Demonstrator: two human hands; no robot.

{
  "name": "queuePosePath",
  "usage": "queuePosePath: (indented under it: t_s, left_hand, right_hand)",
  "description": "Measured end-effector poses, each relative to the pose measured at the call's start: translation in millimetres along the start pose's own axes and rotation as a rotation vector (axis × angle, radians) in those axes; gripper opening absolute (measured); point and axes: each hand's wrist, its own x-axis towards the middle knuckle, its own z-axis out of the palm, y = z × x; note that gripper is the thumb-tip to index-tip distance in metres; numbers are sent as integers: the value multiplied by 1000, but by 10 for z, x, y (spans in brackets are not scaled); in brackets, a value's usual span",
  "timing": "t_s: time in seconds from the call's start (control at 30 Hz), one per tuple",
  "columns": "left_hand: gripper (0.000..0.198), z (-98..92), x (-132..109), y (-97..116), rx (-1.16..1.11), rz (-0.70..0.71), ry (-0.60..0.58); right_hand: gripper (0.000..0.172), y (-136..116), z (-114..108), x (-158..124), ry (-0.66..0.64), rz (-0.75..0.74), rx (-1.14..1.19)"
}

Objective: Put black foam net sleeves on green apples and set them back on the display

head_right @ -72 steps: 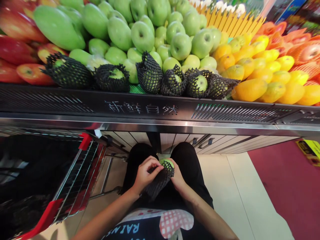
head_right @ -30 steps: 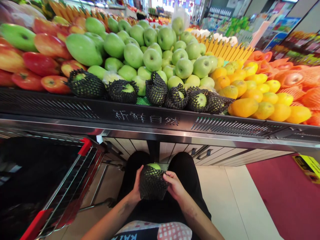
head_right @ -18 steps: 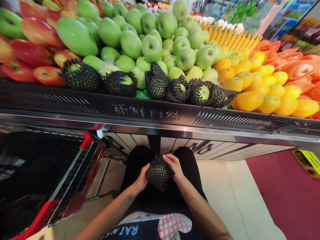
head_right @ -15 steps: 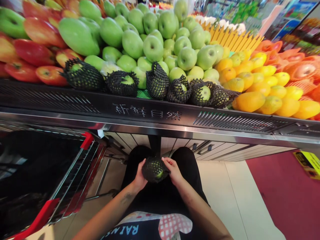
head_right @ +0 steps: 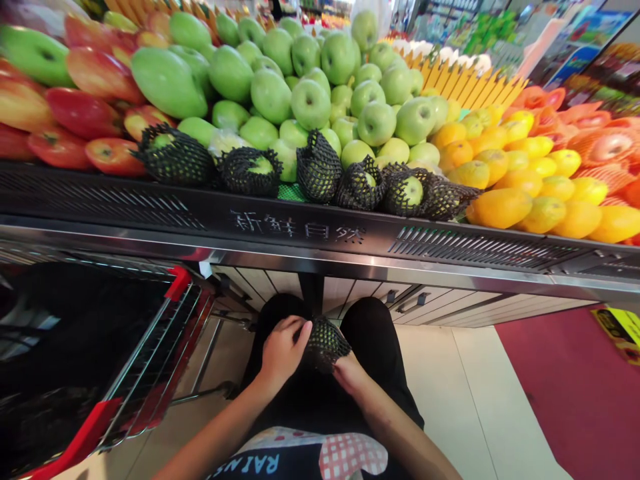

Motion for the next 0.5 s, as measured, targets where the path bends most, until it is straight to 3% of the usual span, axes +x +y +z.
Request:
queuePosePath:
  t_s: [0.1, 0.2, 0.33, 0.5]
  left_hand:
    - [33, -30, 28, 23, -17, 144, 87]
    - [28, -29, 75, -14, -231, 120, 59]
    - [43, 32, 123, -73, -667, -121, -67]
    - [64, 198, 116, -173, -1016, -544, -25]
  right_hand:
    - [69, 17, -6, 15, 53, -26, 1]
    - [71, 49, -31, 22, 93, -55, 3]
    - [59, 84, -68, 32, 132, -57, 83]
    - [41, 131, -72, 72, 128, -52, 231]
